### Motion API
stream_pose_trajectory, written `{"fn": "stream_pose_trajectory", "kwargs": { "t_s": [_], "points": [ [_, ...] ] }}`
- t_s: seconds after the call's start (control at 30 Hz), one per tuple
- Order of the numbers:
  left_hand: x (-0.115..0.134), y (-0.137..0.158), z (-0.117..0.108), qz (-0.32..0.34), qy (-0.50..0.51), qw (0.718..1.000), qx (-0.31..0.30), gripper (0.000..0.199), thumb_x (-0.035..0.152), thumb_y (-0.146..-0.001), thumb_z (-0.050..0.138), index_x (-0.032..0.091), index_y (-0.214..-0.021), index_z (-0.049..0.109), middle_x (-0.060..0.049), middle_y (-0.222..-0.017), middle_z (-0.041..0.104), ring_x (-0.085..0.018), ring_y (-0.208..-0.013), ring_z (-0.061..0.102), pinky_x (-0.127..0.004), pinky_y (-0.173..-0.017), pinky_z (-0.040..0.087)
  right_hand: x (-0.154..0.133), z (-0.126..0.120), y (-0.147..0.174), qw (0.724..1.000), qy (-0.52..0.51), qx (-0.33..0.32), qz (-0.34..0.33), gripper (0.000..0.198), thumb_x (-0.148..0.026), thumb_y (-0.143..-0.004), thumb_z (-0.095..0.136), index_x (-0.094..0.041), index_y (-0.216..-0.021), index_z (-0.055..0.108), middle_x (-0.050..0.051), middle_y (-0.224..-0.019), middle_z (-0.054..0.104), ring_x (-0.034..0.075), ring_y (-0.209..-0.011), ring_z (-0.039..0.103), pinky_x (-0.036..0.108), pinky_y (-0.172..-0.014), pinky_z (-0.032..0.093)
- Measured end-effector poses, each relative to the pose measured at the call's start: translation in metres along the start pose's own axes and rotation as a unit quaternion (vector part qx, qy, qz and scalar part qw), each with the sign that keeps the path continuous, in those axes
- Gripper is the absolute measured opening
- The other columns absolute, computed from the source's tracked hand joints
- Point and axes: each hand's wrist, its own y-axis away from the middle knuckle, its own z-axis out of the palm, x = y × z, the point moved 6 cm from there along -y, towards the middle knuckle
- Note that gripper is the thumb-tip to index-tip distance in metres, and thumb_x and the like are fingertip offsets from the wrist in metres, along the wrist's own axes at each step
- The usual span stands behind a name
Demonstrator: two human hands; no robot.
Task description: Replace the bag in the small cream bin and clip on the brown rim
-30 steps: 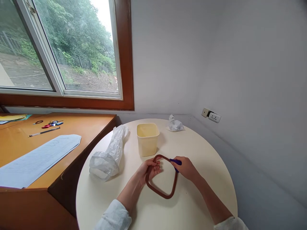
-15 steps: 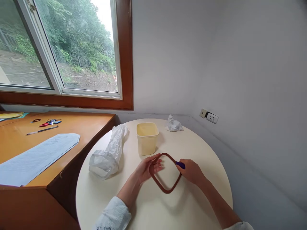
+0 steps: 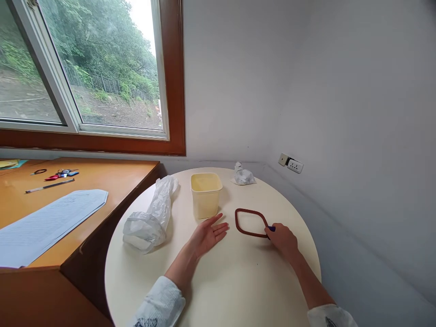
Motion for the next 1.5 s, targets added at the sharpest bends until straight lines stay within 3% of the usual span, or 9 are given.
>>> {"fn": "stream_pose_trajectory", "kwargs": {
  "t_s": [0.27,0.57,0.63,0.73,0.93,1.07,1.3,1.37,1.5],
  "points": [
    [0.000,0.000,0.001,-0.001,0.002,1.000,0.010,0.051,0.029,-0.080,0.057,0.013,-0.126,0.042,-0.016,-0.103,0.062,-0.023,-0.100,0.060,-0.033,-0.091,0.042,-0.002,0.009,0.006,0.999,-0.028,-0.014,0.013,0.024,-0.039,-0.074,0.047,-0.019,-0.064,0.055,0.010,-0.072,0.064,0.021,-0.064,0.059,0.026,-0.050,0.035],
    [0.001,0.000,0.000,0.002,-0.003,1.000,0.020,0.054,0.031,-0.080,0.057,0.014,-0.128,0.040,-0.016,-0.101,0.062,-0.022,-0.098,0.061,-0.032,-0.091,0.042,0.003,-0.007,0.014,0.976,-0.206,-0.071,-0.021,0.038,-0.050,-0.081,0.035,-0.020,-0.059,0.047,0.002,-0.057,0.059,0.014,-0.049,0.054,0.025,-0.046,0.037],
    [0.002,0.000,0.001,0.003,-0.001,1.000,0.021,0.054,0.030,-0.080,0.056,0.014,-0.128,0.040,-0.016,-0.101,0.062,-0.022,-0.098,0.061,-0.032,-0.091,0.042,0.009,-0.008,0.012,0.933,-0.351,-0.079,0.007,0.037,-0.052,-0.080,0.037,-0.020,-0.065,0.049,0.003,-0.061,0.060,0.014,-0.051,0.056,0.024,-0.046,0.040],
    [0.003,0.002,0.002,0.006,0.002,1.000,0.025,0.052,0.030,-0.081,0.055,0.014,-0.128,0.039,-0.016,-0.101,0.062,-0.022,-0.098,0.061,-0.033,-0.091,0.042,0.018,-0.003,0.009,0.791,-0.600,-0.096,0.070,0.031,-0.049,-0.079,0.044,-0.019,-0.078,0.054,0.005,-0.072,0.063,0.016,-0.065,0.062,0.027,-0.054,0.048],
    [0.005,0.004,0.006,0.005,0.007,1.000,0.029,0.052,0.028,-0.081,0.054,0.013,-0.128,0.039,-0.016,-0.100,0.062,-0.022,-0.098,0.061,-0.033,-0.092,0.042,0.019,0.009,0.007,0.580,-0.805,-0.099,0.068,0.039,-0.052,-0.084,0.038,-0.022,-0.099,0.057,0.005,-0.106,0.063,0.020,-0.107,0.056,0.043,-0.084,0.050],
    [0.005,0.002,0.006,0.000,0.008,1.000,0.023,0.055,0.028,-0.080,0.056,0.013,-0.130,0.037,-0.016,-0.101,0.062,-0.022,-0.100,0.060,-0.033,-0.094,0.040,0.018,0.020,0.008,0.509,-0.853,-0.100,0.056,0.028,-0.039,-0.083,0.050,-0.025,-0.108,0.053,0.003,-0.115,0.060,0.019,-0.114,0.051,0.048,-0.091,0.045],
    [0.006,0.001,0.006,0.005,0.010,1.000,0.010,0.055,0.029,-0.082,0.054,0.013,-0.132,0.035,-0.017,-0.103,0.062,-0.023,-0.102,0.059,-0.034,-0.095,0.040,0.021,0.027,0.006,0.548,-0.826,-0.078,0.101,0.029,-0.029,-0.081,0.054,-0.022,-0.109,0.053,0.004,-0.115,0.060,0.019,-0.108,0.055,0.043,-0.090,0.048],
    [0.007,0.002,0.007,0.006,0.009,1.000,0.013,0.056,0.029,-0.082,0.054,0.014,-0.132,0.035,-0.017,-0.104,0.062,-0.022,-0.102,0.059,-0.034,-0.095,0.040,0.024,0.024,0.004,0.604,-0.786,-0.062,0.114,0.032,-0.034,-0.079,0.056,-0.024,-0.109,0.055,0.003,-0.116,0.060,0.018,-0.106,0.056,0.038,-0.086,0.050],
    [0.008,0.002,0.008,0.003,0.008,1.000,0.024,0.057,0.029,-0.082,0.055,0.014,-0.133,0.034,-0.016,-0.104,0.061,-0.022,-0.102,0.059,-0.033,-0.095,0.040,0.037,0.007,-0.003,0.789,-0.596,-0.011,0.148,0.044,-0.048,-0.069,0.063,-0.021,-0.104,0.060,0.007,-0.111,0.063,0.023,-0.102,0.058,0.034,-0.077,0.053]
  ]
}}
